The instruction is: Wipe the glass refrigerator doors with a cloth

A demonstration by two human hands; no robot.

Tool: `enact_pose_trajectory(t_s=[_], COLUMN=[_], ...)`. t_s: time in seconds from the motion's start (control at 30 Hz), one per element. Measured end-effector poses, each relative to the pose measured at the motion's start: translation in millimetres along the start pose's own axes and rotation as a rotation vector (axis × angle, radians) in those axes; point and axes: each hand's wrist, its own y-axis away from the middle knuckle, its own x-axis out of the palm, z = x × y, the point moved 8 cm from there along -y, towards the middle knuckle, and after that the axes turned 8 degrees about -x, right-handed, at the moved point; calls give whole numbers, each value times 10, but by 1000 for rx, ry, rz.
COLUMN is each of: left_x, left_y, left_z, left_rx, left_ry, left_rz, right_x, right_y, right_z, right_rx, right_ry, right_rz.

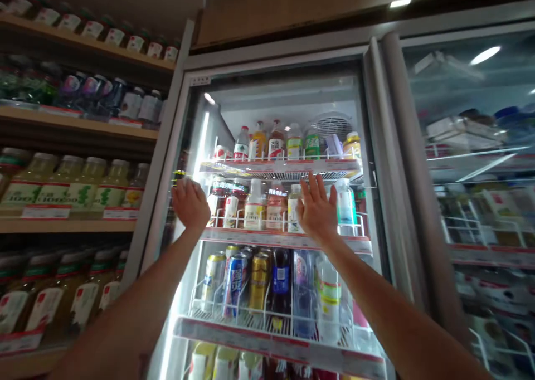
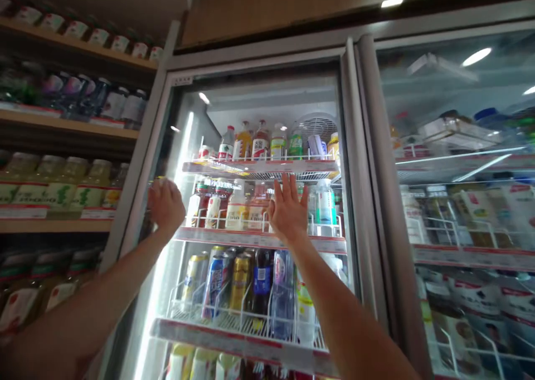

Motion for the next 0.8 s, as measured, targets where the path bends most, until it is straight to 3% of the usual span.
enact_pose_trajectory(t_s=[0.1, 0.2, 0.27, 0.33, 0.47, 0.53, 0.6, 0.73, 0.8], left_x=[145, 434, 517, 470, 114, 38, 128, 457, 519], left_y=[330, 708, 837, 774, 337, 259, 306, 599, 686], left_z=[-473, -1101, -1280, -1104, -158, 31, -113, -856, -1085], left_rx=[11, 197, 346, 370, 2, -79, -46, 160, 301], left_ry=[-42, -40, -26, -29, -94, -110, -106, -46, -1], left_rz=[-31, 73, 157, 197, 13, -53, -30, 113, 182], right_x=[-7, -17, -21, -17, -5, -11, -20, -33, -33], right_y=[3, 12, 17, 20, 28, 34, 39, 41, 44], right_z=[23, 28, 28, 23, 21, 30, 36, 42, 44], right_rx=[-21, -31, -41, -44, -53, -62, -58, -41, -41], right_ry=[-42, -76, -98, -107, -93, -76, -44, 48, 84], right_rz=[-2, -9, -11, -7, -4, -9, -6, 17, 26])
